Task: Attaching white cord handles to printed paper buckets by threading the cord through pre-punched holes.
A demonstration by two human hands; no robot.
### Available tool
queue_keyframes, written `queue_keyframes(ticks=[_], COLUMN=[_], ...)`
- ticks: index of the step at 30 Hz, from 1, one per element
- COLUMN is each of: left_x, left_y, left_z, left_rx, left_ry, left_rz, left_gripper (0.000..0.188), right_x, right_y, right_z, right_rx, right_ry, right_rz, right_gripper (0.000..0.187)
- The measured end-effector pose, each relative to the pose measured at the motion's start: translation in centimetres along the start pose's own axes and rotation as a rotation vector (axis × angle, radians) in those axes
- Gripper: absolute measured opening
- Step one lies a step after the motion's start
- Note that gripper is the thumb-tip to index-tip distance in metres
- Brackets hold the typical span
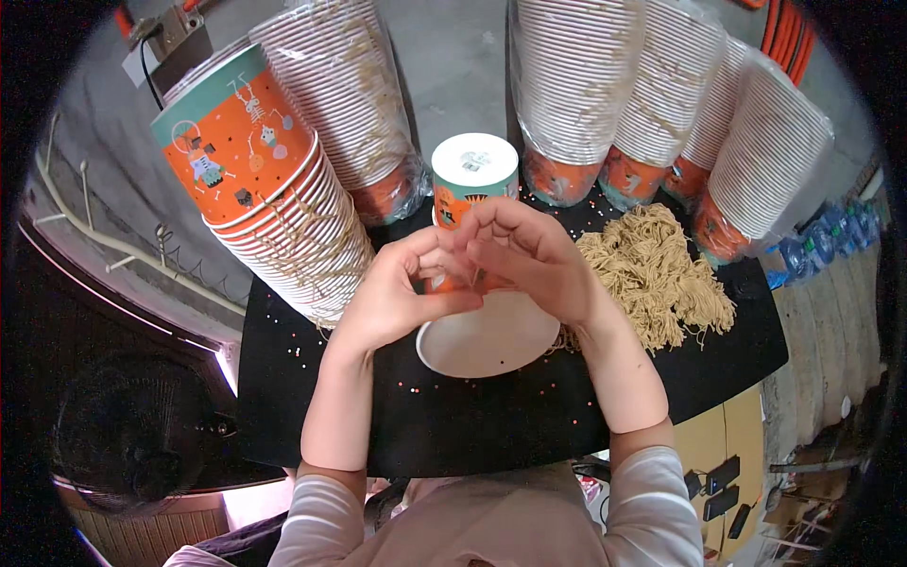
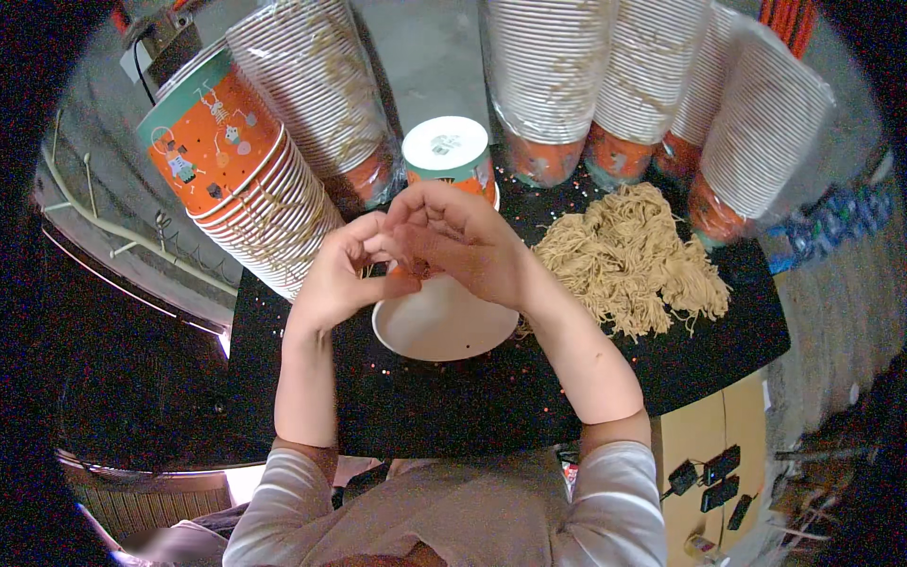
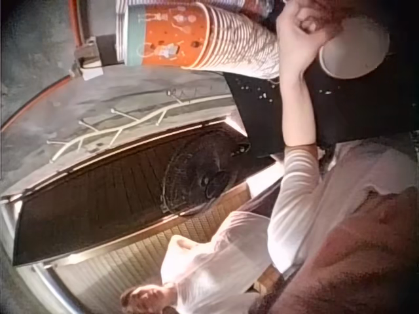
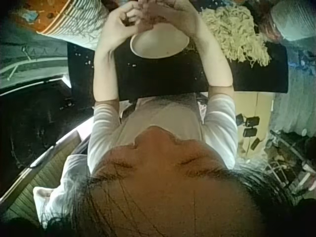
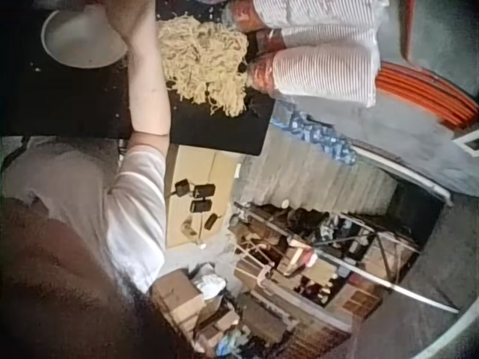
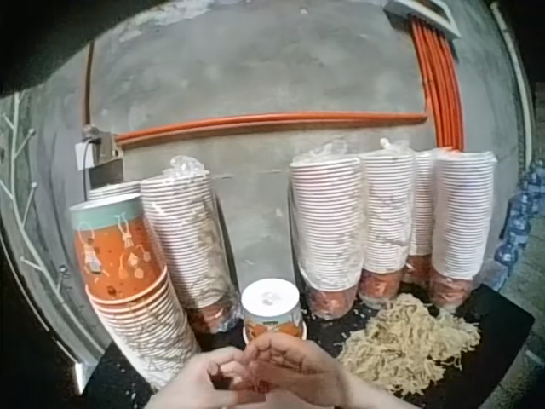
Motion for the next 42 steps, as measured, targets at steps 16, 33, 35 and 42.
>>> queue_keyframes(ticks=[16,33,35,42], left_x=[0.5,-0.8,-0.8,-0.4], left_y=[-0.4,-2.1,-1.9,-2.0], left_z=[-0.2,-1.0,-0.9,-1.0], left_rx=[-0.079,0.069,0.087,0.101], left_ry=[-0.197,-0.372,-0.392,-0.412], left_rz=[-0.186,0.042,0.05,0.319], left_gripper=[0.022,0.021,0.021,0.016], right_x=[-1.9,0.7,0.9,1.5], right_y=[4.3,6.0,5.9,5.1], right_z=[-1.7,-2.3,-2.3,-1.9], right_rx=[-0.32,-0.425,-0.457,-0.49], right_ry=[-0.423,-0.394,-0.387,-0.37], right_rz=[-0.606,-1.189,-1.258,-1.346], right_gripper=[0.014,0.019,0.021,0.014])
Point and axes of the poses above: each hand's wrist, its own z-axis towards the middle knuckle, its own x-axis out of the palm, y = z × x, the point moved 8 cm from there along z, towards the middle knuckle, and after that the axes turned 6 degrees about -z, right-handed, at the moved point
